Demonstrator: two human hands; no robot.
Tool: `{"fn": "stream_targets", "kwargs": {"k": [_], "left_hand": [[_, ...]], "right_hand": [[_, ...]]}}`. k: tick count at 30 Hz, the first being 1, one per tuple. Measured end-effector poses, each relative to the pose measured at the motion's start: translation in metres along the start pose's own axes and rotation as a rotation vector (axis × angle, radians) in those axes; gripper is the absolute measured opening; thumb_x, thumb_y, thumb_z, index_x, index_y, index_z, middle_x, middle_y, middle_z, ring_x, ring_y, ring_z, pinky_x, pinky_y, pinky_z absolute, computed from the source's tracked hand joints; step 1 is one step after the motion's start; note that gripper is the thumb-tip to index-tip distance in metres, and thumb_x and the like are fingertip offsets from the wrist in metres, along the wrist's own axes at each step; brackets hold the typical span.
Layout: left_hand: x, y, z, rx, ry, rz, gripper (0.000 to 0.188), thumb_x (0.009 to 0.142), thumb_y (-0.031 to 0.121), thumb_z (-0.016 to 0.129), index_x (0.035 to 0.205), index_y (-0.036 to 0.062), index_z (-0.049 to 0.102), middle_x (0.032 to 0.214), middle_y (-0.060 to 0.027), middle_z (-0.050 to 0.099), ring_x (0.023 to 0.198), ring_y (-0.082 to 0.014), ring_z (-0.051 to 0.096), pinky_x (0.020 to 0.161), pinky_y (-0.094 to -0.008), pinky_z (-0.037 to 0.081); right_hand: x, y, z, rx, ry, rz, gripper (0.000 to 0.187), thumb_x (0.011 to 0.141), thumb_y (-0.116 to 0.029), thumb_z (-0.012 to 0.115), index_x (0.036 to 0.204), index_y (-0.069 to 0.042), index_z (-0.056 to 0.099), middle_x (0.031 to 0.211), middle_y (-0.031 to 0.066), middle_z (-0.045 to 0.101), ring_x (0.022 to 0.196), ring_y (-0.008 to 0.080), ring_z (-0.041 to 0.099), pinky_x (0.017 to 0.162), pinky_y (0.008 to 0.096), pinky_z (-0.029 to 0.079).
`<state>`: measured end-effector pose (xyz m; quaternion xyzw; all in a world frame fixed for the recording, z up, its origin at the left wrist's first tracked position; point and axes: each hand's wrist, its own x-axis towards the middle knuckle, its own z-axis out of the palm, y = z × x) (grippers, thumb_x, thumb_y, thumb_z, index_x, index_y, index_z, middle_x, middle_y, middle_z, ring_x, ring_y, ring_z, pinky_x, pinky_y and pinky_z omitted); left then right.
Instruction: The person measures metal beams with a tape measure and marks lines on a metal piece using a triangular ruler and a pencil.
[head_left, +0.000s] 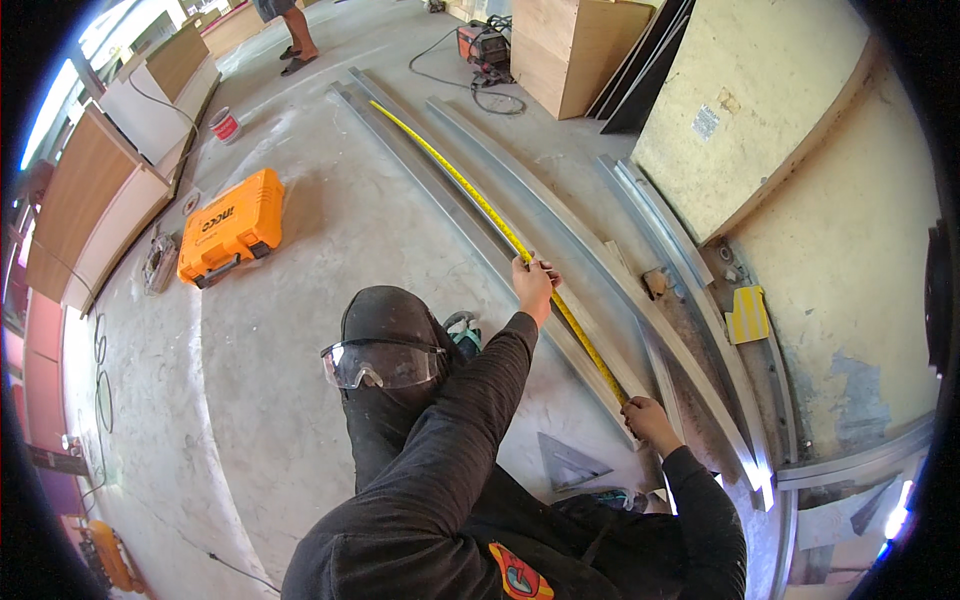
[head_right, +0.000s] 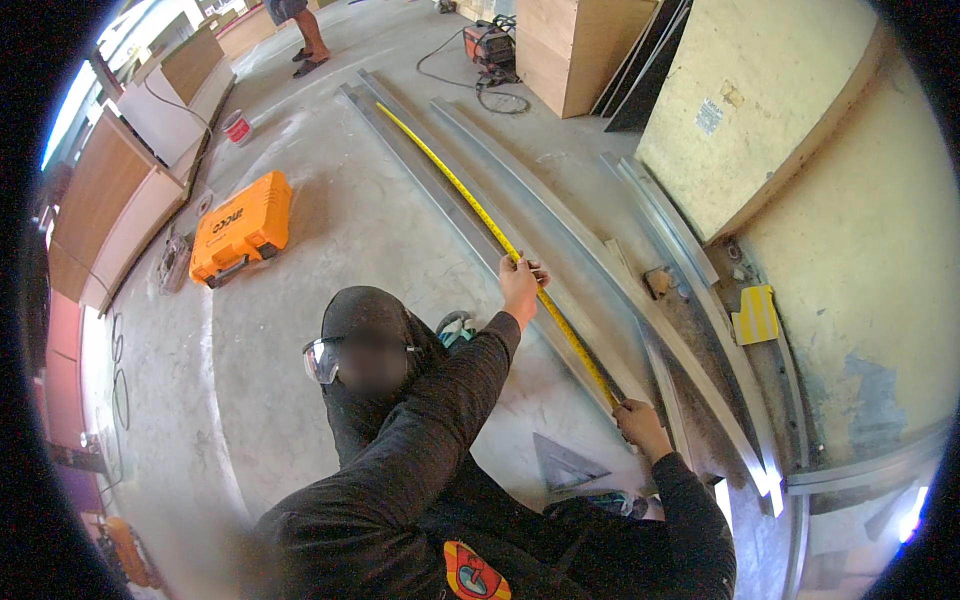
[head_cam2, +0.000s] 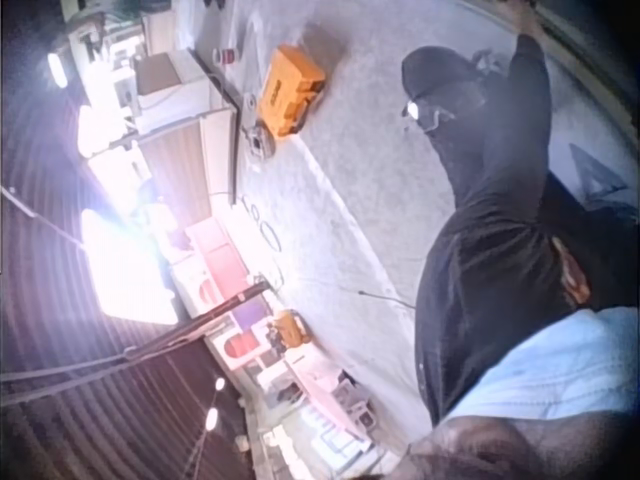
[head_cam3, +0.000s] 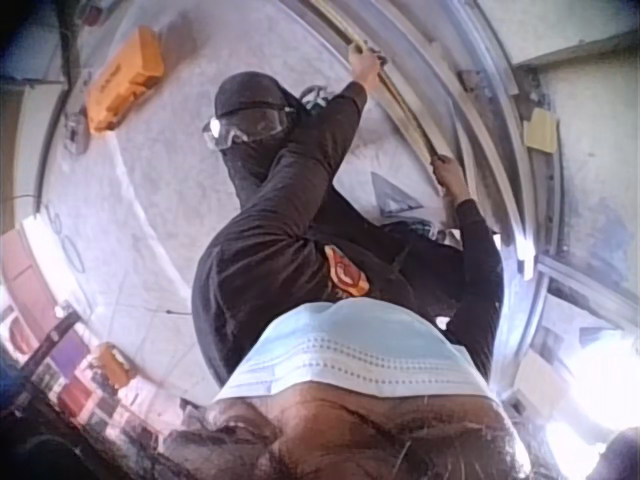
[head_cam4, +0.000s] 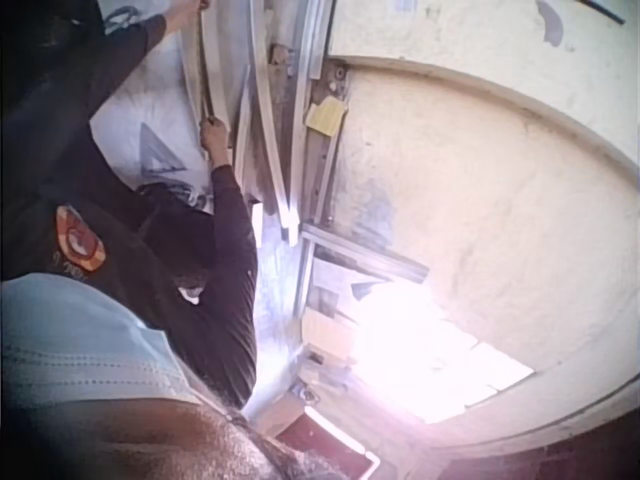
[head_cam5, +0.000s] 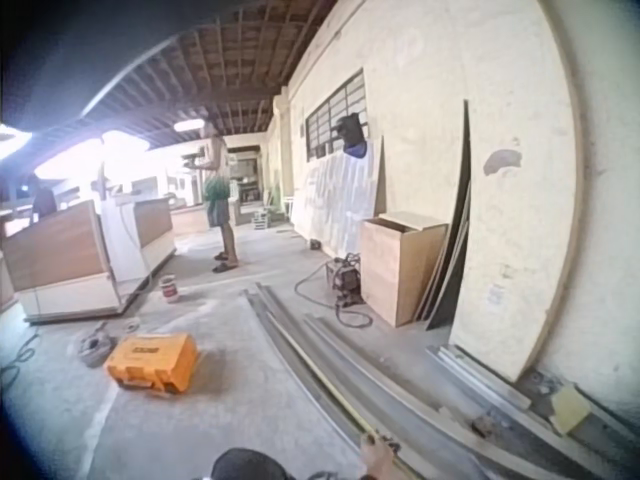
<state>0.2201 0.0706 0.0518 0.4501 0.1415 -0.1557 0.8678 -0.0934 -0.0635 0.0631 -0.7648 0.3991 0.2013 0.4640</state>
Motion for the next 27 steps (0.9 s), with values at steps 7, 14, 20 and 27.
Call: {"fn": "stream_targets", "kwargs": {"k": [7,14,20,27], "left_hand": [[-0.003,0.0,0.001,0.023,-0.003,-0.032,0.015,0.104,0.012,0.036,0.118,0.0094,0.041,0.087,-0.0082,0.056,0.059,-0.0189,0.056,0.054,-0.036,0.052],[0.003,-0.001,-0.006,0.013,0.024,-0.086,0.019,0.104,0.013,0.035,0.122,0.0093,0.039,0.088,-0.0099,0.055,0.06,-0.0195,0.056,0.056,-0.0365,0.053],[0.005,-0.007,-0.004,-0.017,0.006,-0.082,0.016,0.104,0.013,0.038,0.119,0.0076,0.04,0.086,-0.0104,0.055,0.061,-0.018,0.055,0.054,-0.0348,0.051],[0.008,-0.027,-0.003,0.014,-0.018,-0.073,0.026,0.101,0.019,0.049,0.118,0.0,0.044,0.091,-0.0132,0.057,0.071,-0.0219,0.058,0.062,-0.0386,0.051]], "right_hand": [[0.002,0.007,0.003,-0.059,0.007,-0.036,0.022,0.092,-0.022,0.057,0.085,-0.003,0.065,0.063,0.0027,0.059,0.05,0.011,0.053,0.046,0.028,0.041],[-0.004,-0.001,0.009,-0.033,0.016,-0.043,0.021,0.091,-0.019,0.057,0.087,-0.001,0.066,0.064,0.0034,0.059,0.051,0.0119,0.054,0.047,0.0283,0.042],[0.014,0.017,0.01,-0.062,0.053,-0.088,0.02,0.09,-0.018,0.056,0.087,0.0,0.066,0.064,0.0032,0.06,0.051,0.0118,0.054,0.047,0.0278,0.042],[0.022,-0.002,0.005,-0.002,0.062,-0.022,0.031,0.088,-0.03,0.058,0.089,-0.002,0.071,0.066,0.01,0.064,0.06,0.0195,0.062,0.057,0.0348,0.048]]}}
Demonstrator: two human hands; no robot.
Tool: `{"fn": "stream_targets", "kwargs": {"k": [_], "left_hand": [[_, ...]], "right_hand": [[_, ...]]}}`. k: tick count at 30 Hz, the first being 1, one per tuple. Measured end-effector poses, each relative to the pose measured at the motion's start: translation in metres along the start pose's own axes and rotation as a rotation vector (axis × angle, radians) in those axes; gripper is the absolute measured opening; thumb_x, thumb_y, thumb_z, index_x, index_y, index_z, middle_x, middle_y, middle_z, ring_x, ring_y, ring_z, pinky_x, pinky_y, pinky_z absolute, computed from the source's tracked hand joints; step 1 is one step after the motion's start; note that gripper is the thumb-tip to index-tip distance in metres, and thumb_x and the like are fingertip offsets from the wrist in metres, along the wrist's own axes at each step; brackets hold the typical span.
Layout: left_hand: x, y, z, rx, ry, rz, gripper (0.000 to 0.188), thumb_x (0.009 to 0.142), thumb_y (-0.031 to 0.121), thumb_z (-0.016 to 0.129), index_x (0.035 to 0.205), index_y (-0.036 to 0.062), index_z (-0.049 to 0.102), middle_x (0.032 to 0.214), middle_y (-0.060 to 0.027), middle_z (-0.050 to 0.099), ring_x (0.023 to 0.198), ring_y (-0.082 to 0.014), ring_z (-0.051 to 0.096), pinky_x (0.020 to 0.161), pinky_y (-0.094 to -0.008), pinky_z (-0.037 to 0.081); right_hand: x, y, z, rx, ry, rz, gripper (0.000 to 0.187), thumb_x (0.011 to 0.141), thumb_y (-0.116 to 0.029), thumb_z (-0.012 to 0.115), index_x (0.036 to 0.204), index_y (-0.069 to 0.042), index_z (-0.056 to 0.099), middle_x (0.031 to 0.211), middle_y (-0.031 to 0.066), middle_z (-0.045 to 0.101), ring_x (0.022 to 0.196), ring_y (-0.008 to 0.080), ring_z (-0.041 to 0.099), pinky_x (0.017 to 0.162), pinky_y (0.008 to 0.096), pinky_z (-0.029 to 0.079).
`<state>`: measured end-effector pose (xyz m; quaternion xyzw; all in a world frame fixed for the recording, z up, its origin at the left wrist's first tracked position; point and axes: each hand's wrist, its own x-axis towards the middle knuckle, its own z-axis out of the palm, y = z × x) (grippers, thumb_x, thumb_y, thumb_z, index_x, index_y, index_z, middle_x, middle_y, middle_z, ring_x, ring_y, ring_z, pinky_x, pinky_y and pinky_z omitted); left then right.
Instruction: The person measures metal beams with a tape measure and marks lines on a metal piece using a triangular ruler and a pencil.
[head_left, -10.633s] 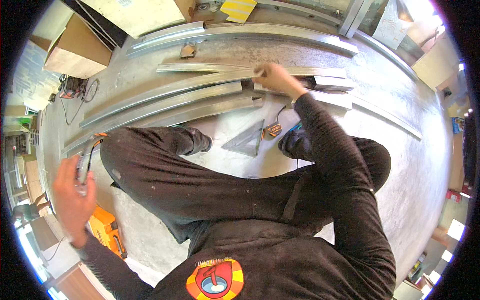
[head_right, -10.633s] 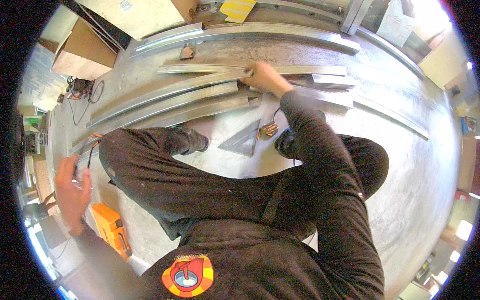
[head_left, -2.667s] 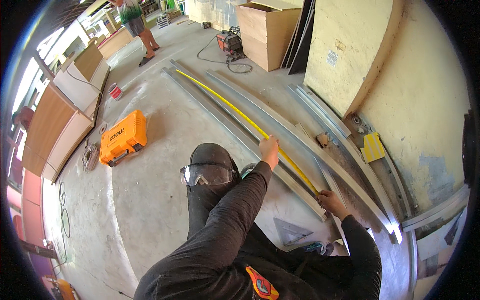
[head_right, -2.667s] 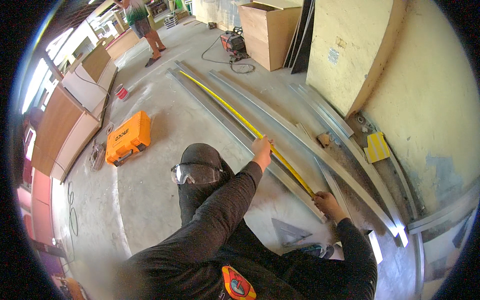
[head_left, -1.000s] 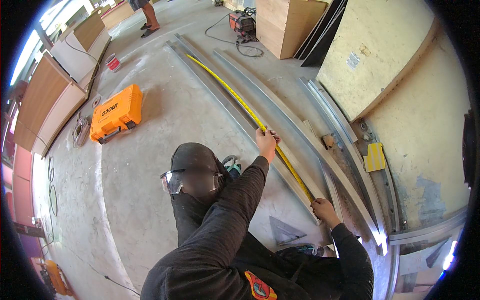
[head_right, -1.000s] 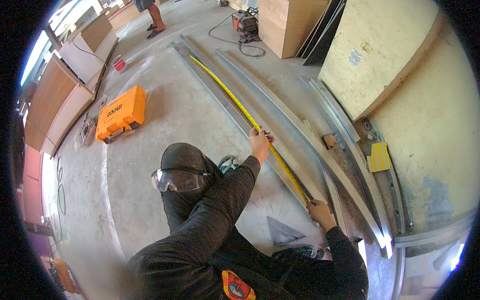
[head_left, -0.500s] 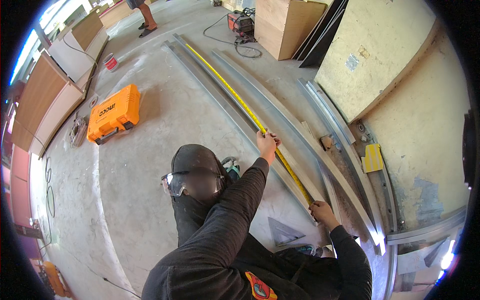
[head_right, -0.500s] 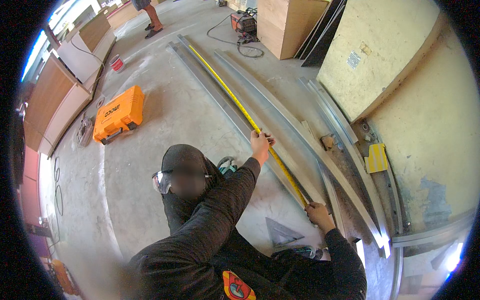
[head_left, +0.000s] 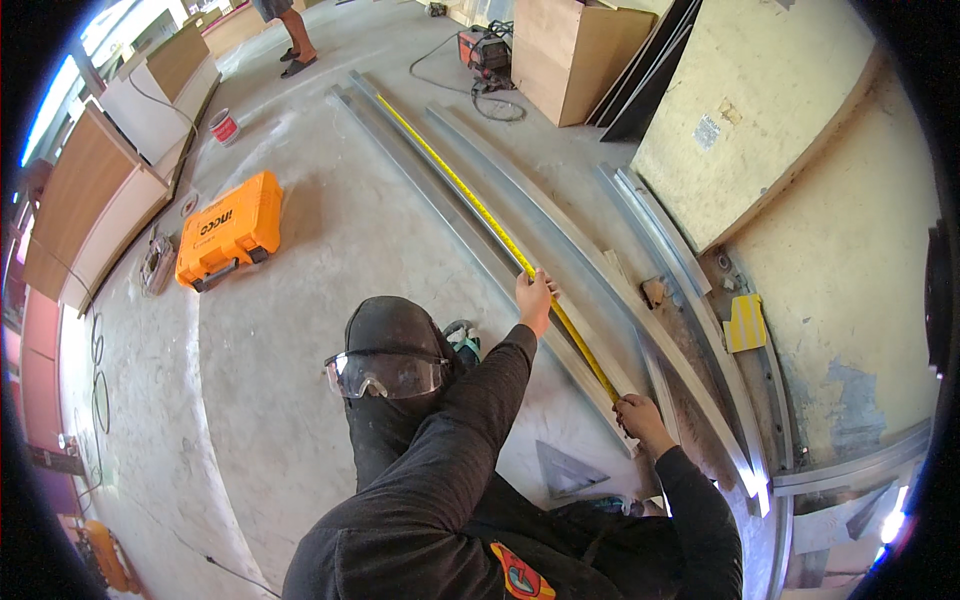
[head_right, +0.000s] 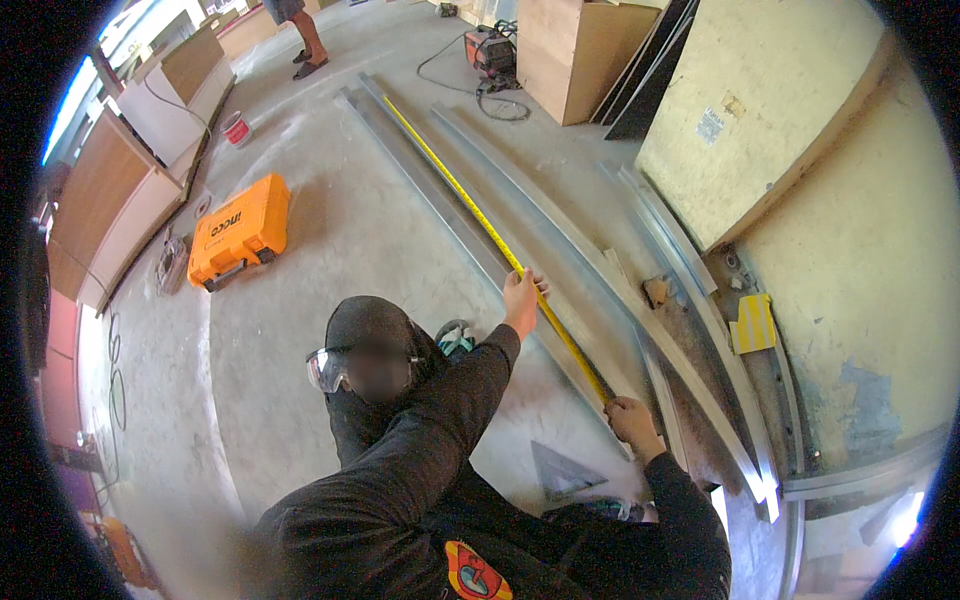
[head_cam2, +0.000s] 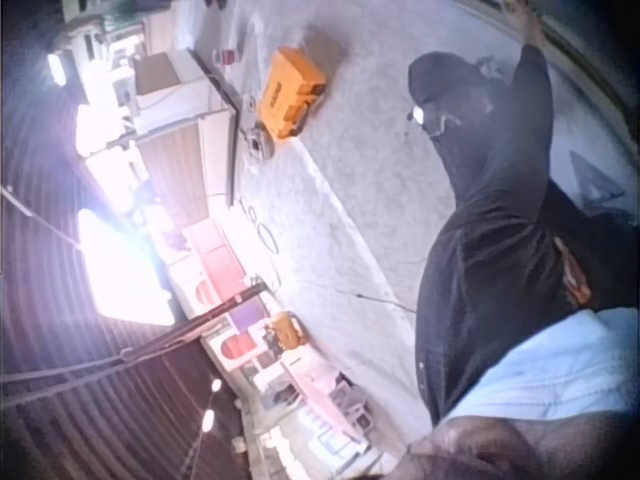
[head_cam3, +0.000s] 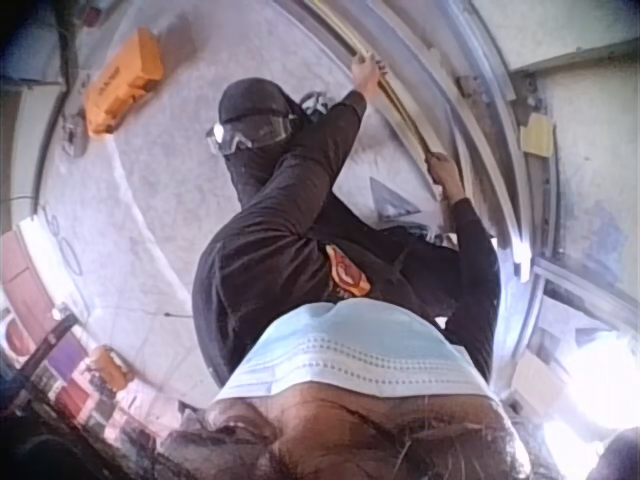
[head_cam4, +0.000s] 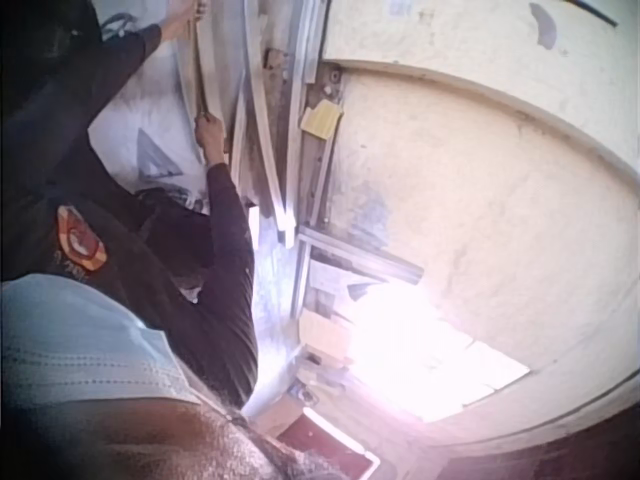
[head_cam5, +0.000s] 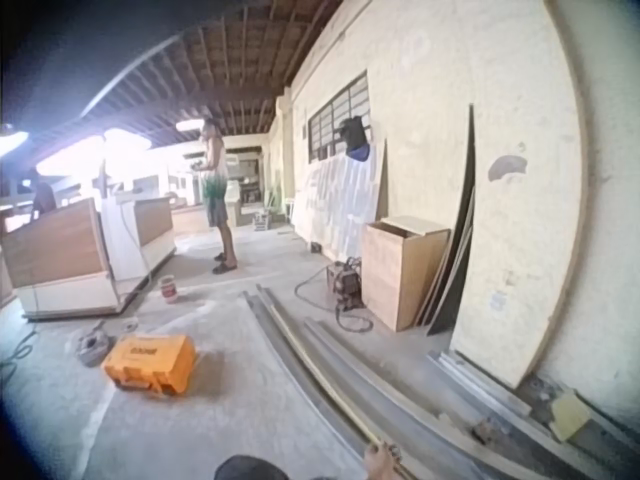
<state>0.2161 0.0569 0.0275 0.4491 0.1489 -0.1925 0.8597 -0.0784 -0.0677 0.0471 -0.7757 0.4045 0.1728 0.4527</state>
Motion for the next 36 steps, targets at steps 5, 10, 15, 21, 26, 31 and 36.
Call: {"fn": "stream_targets", "kwargs": {"k": [5,10,15,21,26,31,36], "left_hand": [[-0.007,0.018,-0.004,0.531,0.522,0.535,0.038,0.094,0.024,0.06,0.117,-0.0051,0.053,0.095,-0.017,0.058,0.088,-0.0311,0.056,0.083,-0.047,0.045],[-0.11,0.037,0.088,0.627,-0.07,0.471,0.033,0.091,0.024,0.064,0.107,-0.0033,0.058,0.092,-0.0182,0.058,0.091,-0.0321,0.058,0.085,-0.0407,0.045],[-0.249,0.096,0.095,0.865,-0.962,0.719,0.025,0.09,0.027,0.065,0.094,0.0033,0.059,0.082,-0.0128,0.056,0.081,-0.027,0.058,0.073,-0.0388,0.048],[-0.302,0.146,0.066,1.006,-1.421,0.794,0.029,0.088,0.031,0.066,0.09,0.0041,0.056,0.089,-0.0156,0.059,0.085,-0.035,0.059,0.078,-0.044,0.049],[-0.28,0.161,0.052,1.084,-1.363,0.697,0.031,0.088,0.031,0.066,0.097,0.0029,0.055,0.093,-0.0157,0.06,0.088,-0.0366,0.06,0.078,-0.0442,0.049],[-0.281,0.175,0.055,0.82,-1.149,0.737,0.04,0.09,0.028,0.066,0.114,0.0002,0.052,0.109,-0.0197,0.056,0.1,-0.0388,0.059,0.086,-0.043,0.049],[-0.283,0.19,0.059,0.705,-1.166,0.591,0.054,0.091,0.03,0.064,0.129,-0.0045,0.046,0.121,-0.0242,0.049,0.116,-0.0396,0.05,0.097,-0.043,0.045]], "right_hand": [[0.004,-0.057,0.012,0.067,-0.046,-0.097,0.02,0.091,-0.018,0.056,0.083,-0.003,0.065,0.062,0.0026,0.058,0.046,0.0101,0.05,0.041,0.0266,0.037],[0.042,-0.035,-0.004,-0.155,-0.022,-0.405,0.028,0.091,-0.029,0.06,0.095,-0.003,0.069,0.067,0.003,0.06,0.068,0.0199,0.063,0.064,0.034,0.05],[0.068,-0.083,0.012,-0.219,-0.066,-0.435,0.028,0.092,-0.027,0.055,0.097,-0.005,0.071,0.084,0.0073,0.067,0.075,0.0192,0.065,0.068,0.0343,0.052],[0.121,-0.096,0.007,-0.228,0.047,-0.762,0.026,0.089,-0.027,0.058,0.084,-0.004,0.069,0.074,0.0074,0.065,0.061,0.0193,0.06,0.052,0.037,0.046],[0.108,-0.17,0.033,0.195,-0.134,-0.218,0.025,0.088,-0.029,0.061,0.085,-0.006,0.068,0.068,0.0058,0.06,0.055,0.0167,0.055,0.049,0.0358,0.042],[0.136,-0.186,0.052,0.18,-0.123,-0.189,0.025,0.089,-0.029,0.062,0.086,-0.005,0.068,0.066,0.0041,0.061,0.055,0.0147,0.056,0.048,0.034,0.041],[0.21,-0.166,0.069,0.113,-0.087,-0.556,0.021,0.086,-0.026,0.065,0.084,-0.005,0.069,0.07,0.0059,0.064,0.057,0.0142,0.059,0.051,0.0314,0.043]]}}
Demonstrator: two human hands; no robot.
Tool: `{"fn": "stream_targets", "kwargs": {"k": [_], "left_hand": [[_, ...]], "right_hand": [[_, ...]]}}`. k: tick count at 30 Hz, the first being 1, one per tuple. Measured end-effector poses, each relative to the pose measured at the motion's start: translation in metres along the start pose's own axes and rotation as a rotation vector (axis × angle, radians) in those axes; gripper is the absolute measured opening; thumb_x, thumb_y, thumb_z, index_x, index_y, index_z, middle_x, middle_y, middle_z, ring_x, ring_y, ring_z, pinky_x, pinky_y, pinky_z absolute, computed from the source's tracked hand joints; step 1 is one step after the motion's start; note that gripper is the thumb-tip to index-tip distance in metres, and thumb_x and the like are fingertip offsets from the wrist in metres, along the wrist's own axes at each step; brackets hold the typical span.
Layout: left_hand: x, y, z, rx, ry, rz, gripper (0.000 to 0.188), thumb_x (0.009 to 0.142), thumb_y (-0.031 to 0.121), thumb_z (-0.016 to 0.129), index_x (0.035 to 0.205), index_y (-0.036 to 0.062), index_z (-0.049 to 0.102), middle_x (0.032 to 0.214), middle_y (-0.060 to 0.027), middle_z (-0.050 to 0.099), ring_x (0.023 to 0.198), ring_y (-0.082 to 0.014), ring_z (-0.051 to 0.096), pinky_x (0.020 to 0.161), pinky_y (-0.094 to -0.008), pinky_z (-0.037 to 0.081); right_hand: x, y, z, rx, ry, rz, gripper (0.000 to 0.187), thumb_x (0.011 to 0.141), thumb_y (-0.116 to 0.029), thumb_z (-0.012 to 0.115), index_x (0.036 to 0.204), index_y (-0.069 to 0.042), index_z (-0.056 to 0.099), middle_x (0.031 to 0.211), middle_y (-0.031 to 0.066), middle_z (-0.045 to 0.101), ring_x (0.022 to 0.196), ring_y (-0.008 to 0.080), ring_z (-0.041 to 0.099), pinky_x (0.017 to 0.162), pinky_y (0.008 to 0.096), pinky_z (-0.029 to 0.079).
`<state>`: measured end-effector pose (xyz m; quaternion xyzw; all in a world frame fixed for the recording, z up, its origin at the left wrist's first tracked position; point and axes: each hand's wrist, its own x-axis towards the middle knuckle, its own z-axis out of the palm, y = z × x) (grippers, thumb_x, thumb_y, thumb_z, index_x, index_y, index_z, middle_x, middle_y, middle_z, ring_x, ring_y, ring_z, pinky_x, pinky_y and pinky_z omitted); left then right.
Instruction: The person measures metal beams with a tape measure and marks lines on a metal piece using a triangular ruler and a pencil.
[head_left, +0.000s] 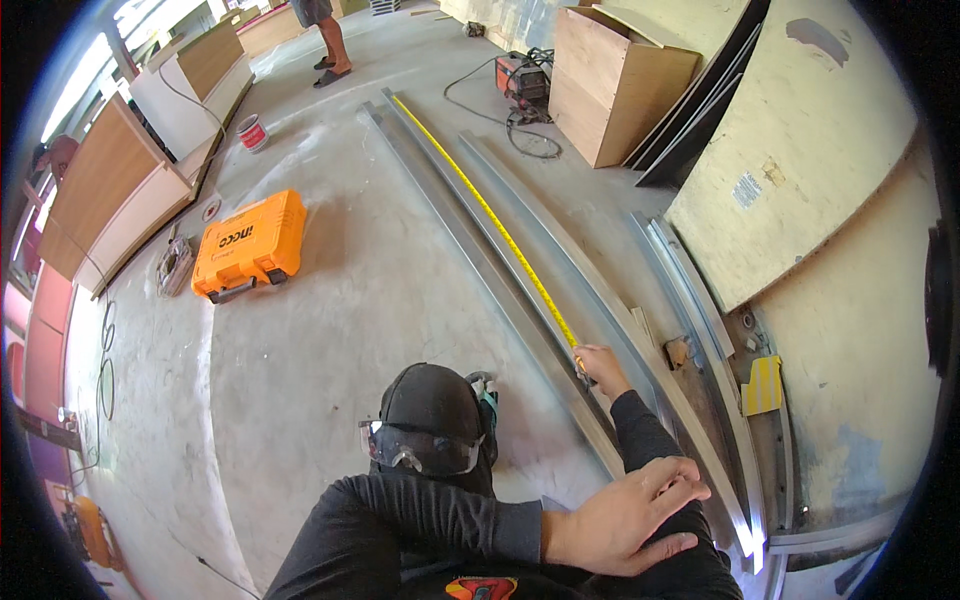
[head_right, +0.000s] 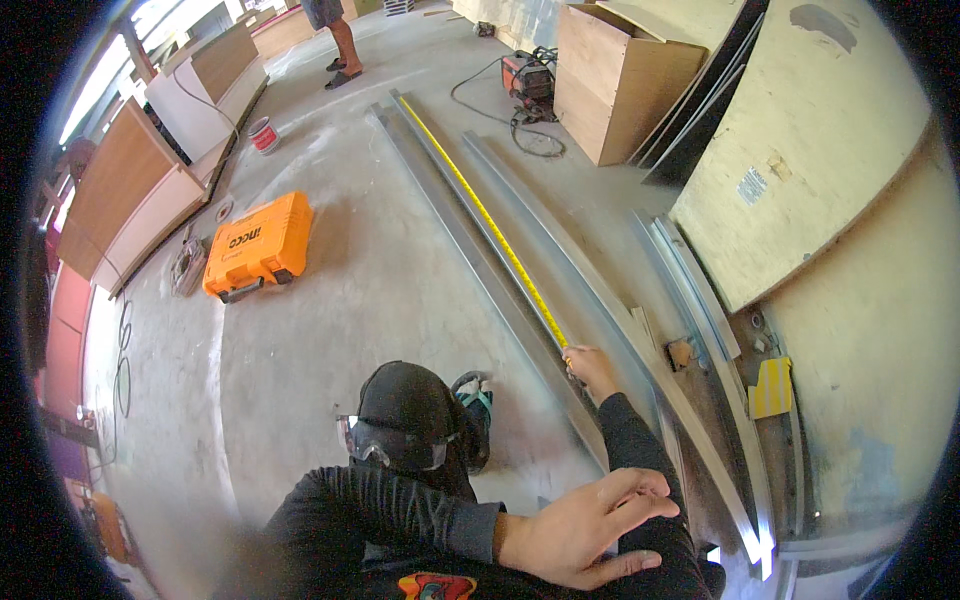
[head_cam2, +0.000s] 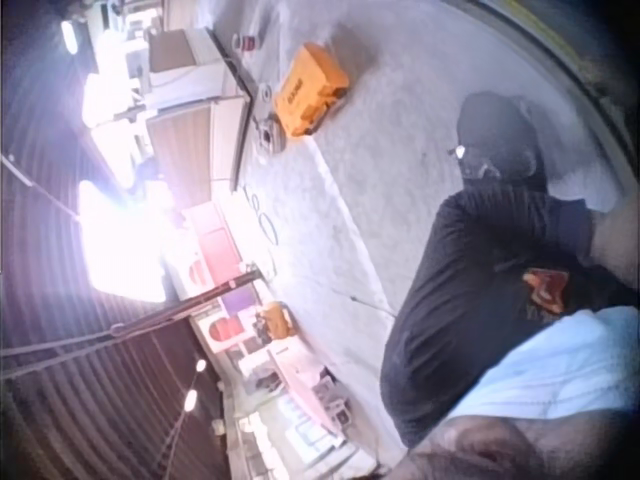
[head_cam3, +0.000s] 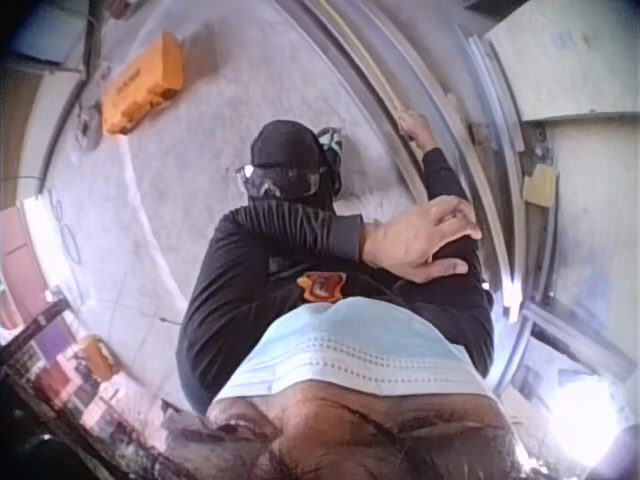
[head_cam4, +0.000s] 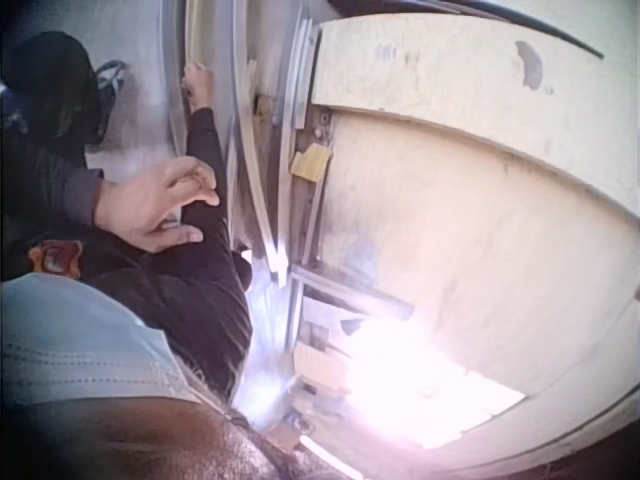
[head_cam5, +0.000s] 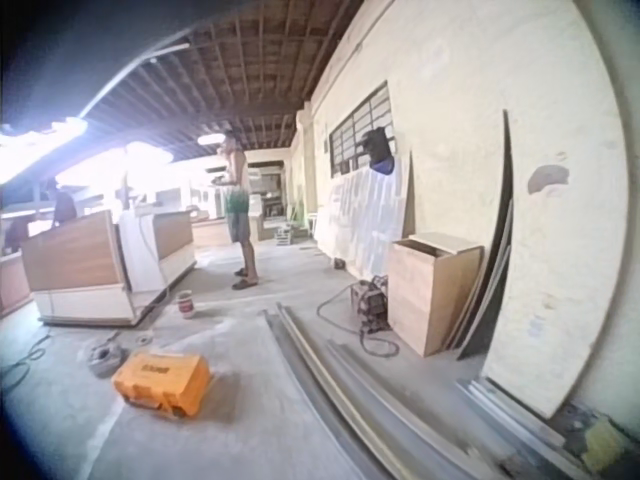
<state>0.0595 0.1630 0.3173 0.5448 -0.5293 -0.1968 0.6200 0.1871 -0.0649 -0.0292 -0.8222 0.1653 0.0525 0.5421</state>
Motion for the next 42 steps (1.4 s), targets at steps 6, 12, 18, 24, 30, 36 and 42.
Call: {"fn": "stream_targets", "kwargs": {"k": [6,12,18,24,30,36,42], "left_hand": [[0.007,0.009,-0.015,0.01,0.108,-0.029,0.048,0.089,0.026,0.066,0.123,-0.0019,0.048,0.119,-0.0222,0.049,0.111,-0.0402,0.049,0.096,-0.0453,0.042],[0.016,0.005,-0.028,-0.008,0.156,-0.081,0.05,0.091,0.026,0.063,0.126,-0.0061,0.045,0.121,-0.0238,0.048,0.112,-0.0395,0.05,0.098,-0.0429,0.042],[0.022,0.006,-0.033,0.059,0.166,-0.136,0.05,0.086,0.028,0.066,0.123,-0.0003,0.048,0.118,-0.0227,0.051,0.112,-0.0415,0.048,0.096,-0.0478,0.041],[0.022,-0.001,-0.036,0.05,0.175,-0.145,0.052,0.086,0.029,0.066,0.123,-0.0003,0.047,0.118,-0.022,0.051,0.111,-0.0414,0.049,0.095,-0.0478,0.041],[0.025,-0.001,-0.04,0.031,0.18,-0.164,0.052,0.084,0.029,0.067,0.122,-0.001,0.047,0.117,-0.0222,0.052,0.109,-0.0414,0.05,0.094,-0.048,0.042],[0.03,0.002,-0.047,0.034,0.171,-0.183,0.053,0.084,0.029,0.067,0.123,-0.0008,0.046,0.117,-0.0224,0.052,0.111,-0.0415,0.049,0.095,-0.048,0.042],[0.022,0.002,-0.039,0.037,0.131,-0.234,0.054,0.084,0.029,0.067,0.124,0.0,0.046,0.118,-0.0224,0.05,0.112,-0.0414,0.048,0.096,-0.0477,0.042]], "right_hand": [[0.019,-0.074,0.037,0.072,0.054,0.324,0.018,0.086,-0.023,0.061,0.084,-0.006,0.069,0.062,0.0029,0.06,0.055,0.0136,0.058,0.051,0.033,0.044],[0.056,-0.063,0.07,0.341,-0.017,0.314,0.015,0.084,-0.021,0.065,0.08,-0.006,0.066,0.068,0.0049,0.061,0.052,0.0143,0.055,0.046,0.0306,0.042],[0.081,-0.067,0.093,0.419,-0.002,0.353,0.02,0.086,-0.019,0.064,0.074,-0.003,0.065,0.062,0.0017,0.059,0.05,0.0119,0.055,0.046,0.0291,0.042],[0.098,-0.063,0.102,0.328,0.004,0.304,0.02,0.085,-0.02,0.065,0.074,-0.003,0.066,0.061,0.0024,0.059,0.051,0.0122,0.056,0.046,0.0295,0.043],[0.105,-0.056,0.109,0.119,0.043,0.247,0.026,0.085,-0.026,0.062,0.074,-0.003,0.067,0.063,0.0067,0.063,0.053,0.0177,0.059,0.053,0.0347,0.046],[0.103,-0.043,0.112,0.209,0.056,0.304,0.026,0.084,-0.027,0.062,0.076,-0.003,0.068,0.063,0.0073,0.064,0.054,0.0191,0.06,0.055,0.0354,0.047],[0.104,-0.049,0.107,0.231,0.02,0.346,0.028,0.084,-0.03,0.063,0.084,-0.003,0.071,0.071,0.012,0.069,0.062,0.0223,0.065,0.059,0.0356,0.05]]}}
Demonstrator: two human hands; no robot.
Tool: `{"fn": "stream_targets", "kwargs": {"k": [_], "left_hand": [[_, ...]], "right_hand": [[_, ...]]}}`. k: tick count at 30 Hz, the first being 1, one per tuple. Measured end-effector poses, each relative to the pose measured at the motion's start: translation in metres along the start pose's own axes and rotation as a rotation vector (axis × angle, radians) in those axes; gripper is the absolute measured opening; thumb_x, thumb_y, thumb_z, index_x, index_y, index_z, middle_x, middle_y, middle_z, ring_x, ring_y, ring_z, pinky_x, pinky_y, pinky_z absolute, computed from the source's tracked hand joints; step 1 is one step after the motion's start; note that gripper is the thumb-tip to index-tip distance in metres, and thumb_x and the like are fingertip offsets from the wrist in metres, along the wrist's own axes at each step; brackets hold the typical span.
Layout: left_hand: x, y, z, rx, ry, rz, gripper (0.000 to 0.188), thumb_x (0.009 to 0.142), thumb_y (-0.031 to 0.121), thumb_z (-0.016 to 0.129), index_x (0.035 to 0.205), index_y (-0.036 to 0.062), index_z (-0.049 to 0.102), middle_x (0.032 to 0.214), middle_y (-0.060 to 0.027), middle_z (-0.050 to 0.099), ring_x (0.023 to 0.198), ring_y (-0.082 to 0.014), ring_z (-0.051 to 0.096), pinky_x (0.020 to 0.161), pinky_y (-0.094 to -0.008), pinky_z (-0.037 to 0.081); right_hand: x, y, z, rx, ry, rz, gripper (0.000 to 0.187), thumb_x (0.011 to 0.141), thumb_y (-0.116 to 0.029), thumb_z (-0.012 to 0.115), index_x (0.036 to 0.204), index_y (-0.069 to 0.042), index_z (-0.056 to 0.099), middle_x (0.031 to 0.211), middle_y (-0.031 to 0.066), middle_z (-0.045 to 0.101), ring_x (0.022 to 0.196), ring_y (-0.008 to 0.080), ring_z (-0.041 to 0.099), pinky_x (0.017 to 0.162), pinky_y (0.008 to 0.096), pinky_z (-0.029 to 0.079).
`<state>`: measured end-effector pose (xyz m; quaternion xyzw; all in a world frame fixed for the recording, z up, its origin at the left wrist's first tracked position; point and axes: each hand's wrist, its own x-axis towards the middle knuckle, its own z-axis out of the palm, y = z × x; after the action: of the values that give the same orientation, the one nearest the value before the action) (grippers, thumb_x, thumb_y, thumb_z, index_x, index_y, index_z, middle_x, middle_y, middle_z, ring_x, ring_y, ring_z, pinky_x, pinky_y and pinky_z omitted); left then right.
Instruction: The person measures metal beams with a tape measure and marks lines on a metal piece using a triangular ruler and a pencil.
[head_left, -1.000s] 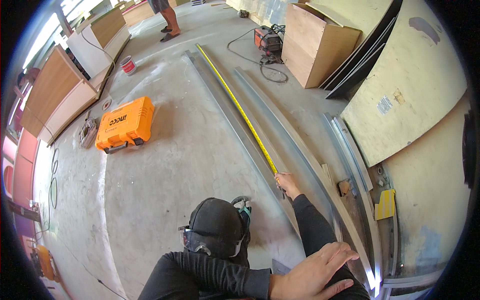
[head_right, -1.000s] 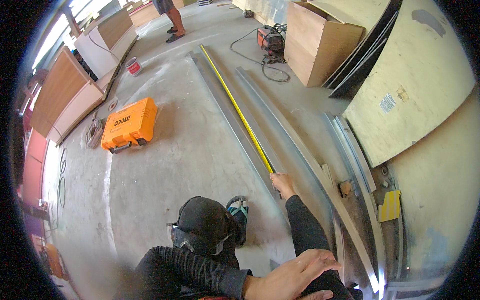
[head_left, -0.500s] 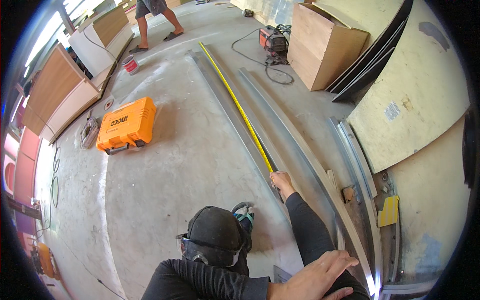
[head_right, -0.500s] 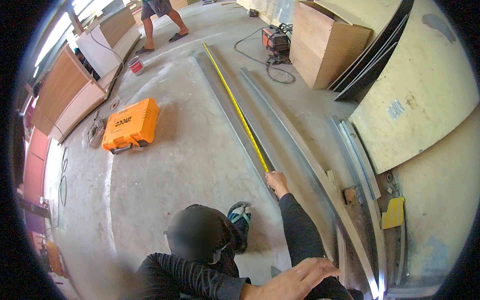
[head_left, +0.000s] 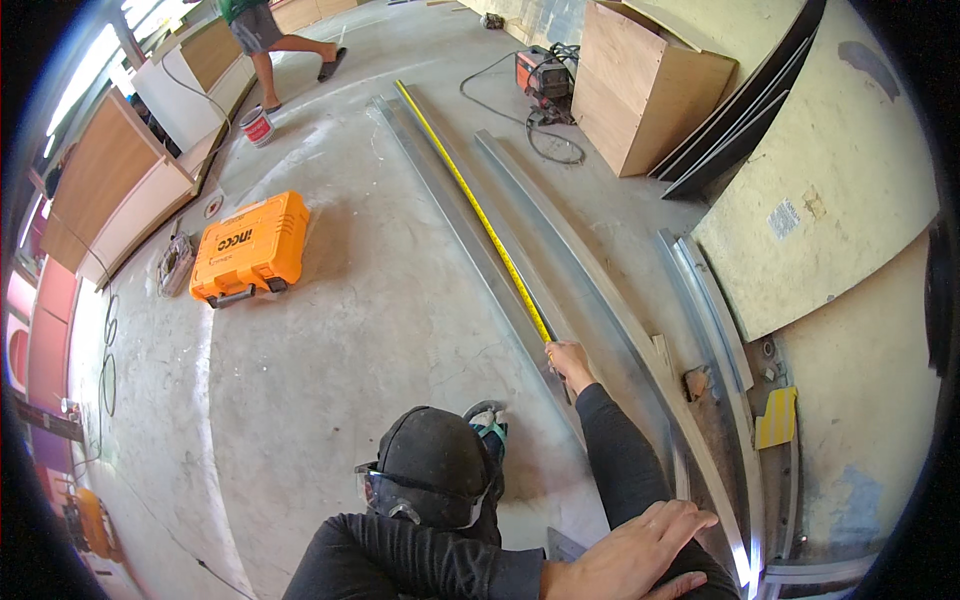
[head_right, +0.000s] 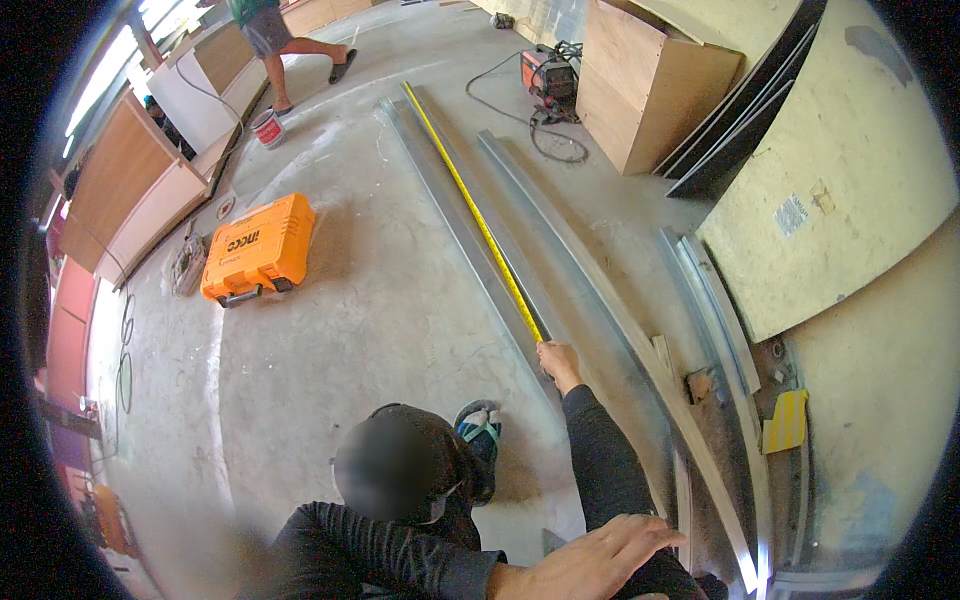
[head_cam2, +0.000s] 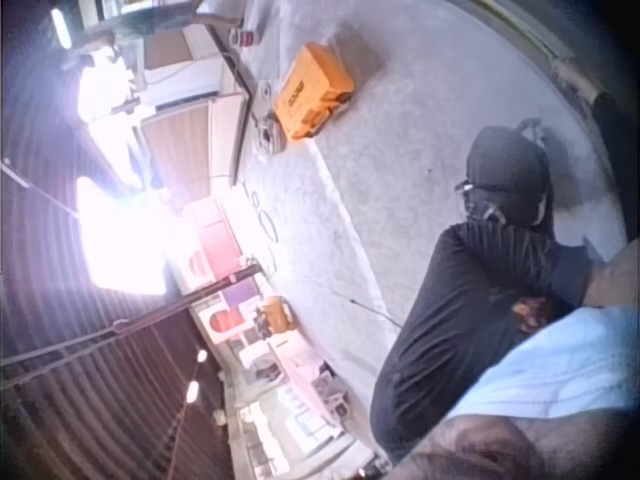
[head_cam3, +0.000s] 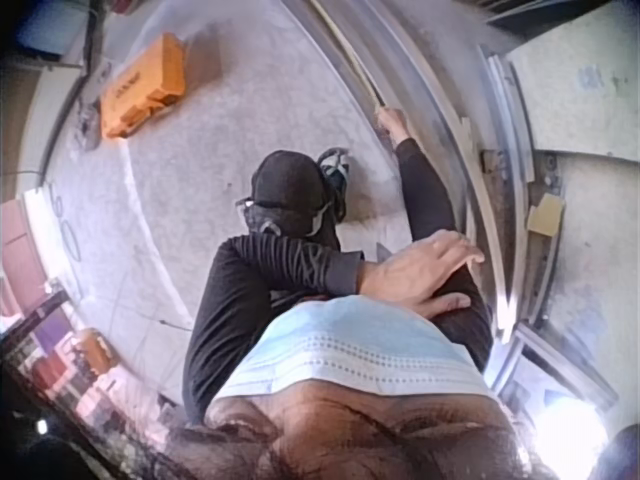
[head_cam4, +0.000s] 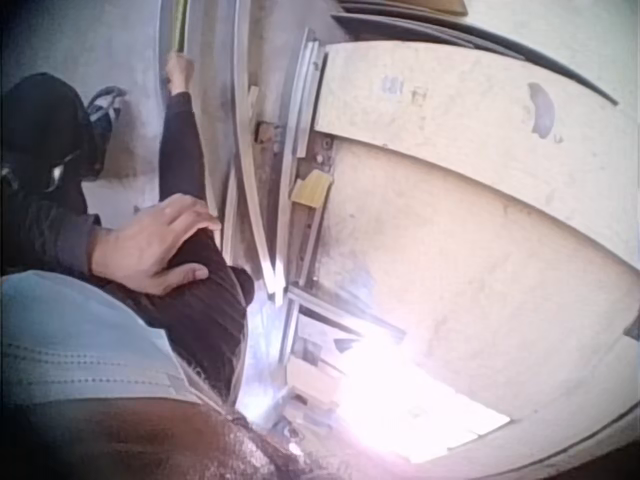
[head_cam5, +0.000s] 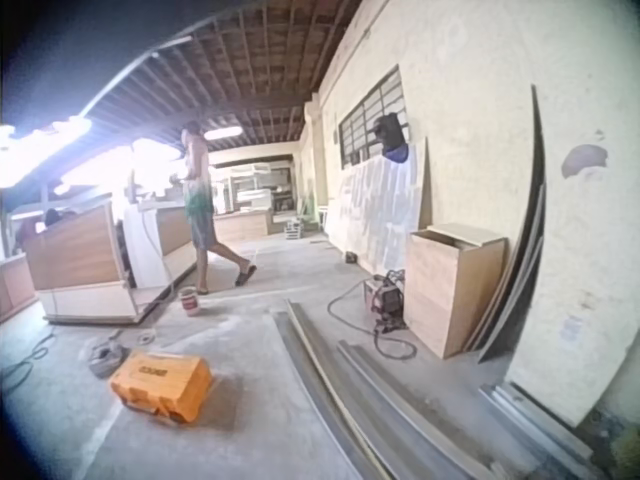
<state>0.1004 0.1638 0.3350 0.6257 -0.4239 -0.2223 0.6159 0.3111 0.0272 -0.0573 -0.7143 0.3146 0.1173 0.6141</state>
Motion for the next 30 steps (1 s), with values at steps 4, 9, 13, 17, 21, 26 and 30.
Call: {"fn": "stream_targets", "kwargs": {"k": [4,9,13,17,21,26,30], "left_hand": [[0.001,0.002,0.0,0.025,-0.012,0.012,0.056,0.083,0.029,0.068,0.124,-0.0005,0.045,0.116,-0.0229,0.051,0.111,-0.0419,0.049,0.096,-0.0474,0.042],[-0.003,-0.01,0.008,0.098,-0.042,-0.007,0.047,0.088,0.02,0.064,0.126,-0.0015,0.047,0.119,-0.0212,0.053,0.115,-0.0357,0.051,0.096,-0.0441,0.043],[-0.004,-0.027,0.033,0.079,-0.165,0.062,0.062,0.092,0.034,0.06,0.136,-0.0042,0.039,0.123,-0.0269,0.048,0.116,-0.0435,0.048,0.102,-0.0467,0.041],[-0.015,-0.033,0.036,0.203,-0.236,-0.001,0.064,0.09,0.035,0.064,0.133,-0.0056,0.04,0.12,-0.0259,0.051,0.113,-0.043,0.051,0.098,-0.0472,0.044],[-0.028,-0.036,0.062,0.231,-0.528,-0.018,0.067,0.088,0.033,0.067,0.134,-0.0057,0.039,0.118,-0.0266,0.054,0.107,-0.0416,0.056,0.094,-0.0466,0.046],[-0.058,-0.051,0.086,0.273,-0.757,0.065,0.072,0.086,0.032,0.068,0.137,-0.0065,0.035,0.118,-0.0285,0.056,0.105,-0.0422,0.058,0.092,-0.0465,0.047],[-0.074,-0.055,0.086,0.428,-0.98,0.021,0.079,0.086,0.033,0.068,0.142,-0.0064,0.029,0.121,-0.0308,0.055,0.107,-0.0443,0.058,0.093,-0.0472,0.047]], "right_hand": [[0.011,0.01,-0.01,-0.312,0.113,-0.089,0.035,0.086,-0.035,0.059,0.094,-0.004,0.072,0.086,0.0187,0.071,0.08,0.0307,0.07,0.07,0.0403,0.052],[-0.008,0.013,-0.012,-0.544,0.135,-0.097,0.046,0.087,-0.043,0.051,0.099,-0.003,0.071,0.103,0.0233,0.068,0.098,0.0421,0.064,0.083,0.0487,0.05],[-0.022,0.107,-0.082,-0.449,0.226,0.008,0.037,0.086,-0.037,0.054,0.089,-0.003,0.069,0.081,0.0204,0.067,0.072,0.0356,0.064,0.067,0.0463,0.046],[-0.131,0.065,-0.097,-0.547,0.108,-0.12,0.038,0.086,-0.036,0.053,0.089,-0.001,0.069,0.083,0.0223,0.066,0.076,0.0356,0.063,0.07,0.0469,0.048],[-0.216,0.137,-0.17,-0.464,0.235,0.103,0.037,0.084,-0.033,0.053,0.093,-0.002,0.071,0.09,0.0253,0.068,0.085,0.0409,0.067,0.076,0.0486,0.05],[-0.301,0.249,-0.24,-0.434,0.592,0.117,0.033,0.08,-0.032,0.06,0.089,-0.003,0.072,0.08,0.0211,0.069,0.077,0.0353,0.068,0.073,0.0429,0.052],[-0.342,0.277,-0.253,-0.389,0.678,0.3,0.036,0.079,-0.035,0.063,0.1,-0.008,0.073,0.1,0.0212,0.07,0.094,0.0389,0.066,0.084,0.0453,0.052]]}}
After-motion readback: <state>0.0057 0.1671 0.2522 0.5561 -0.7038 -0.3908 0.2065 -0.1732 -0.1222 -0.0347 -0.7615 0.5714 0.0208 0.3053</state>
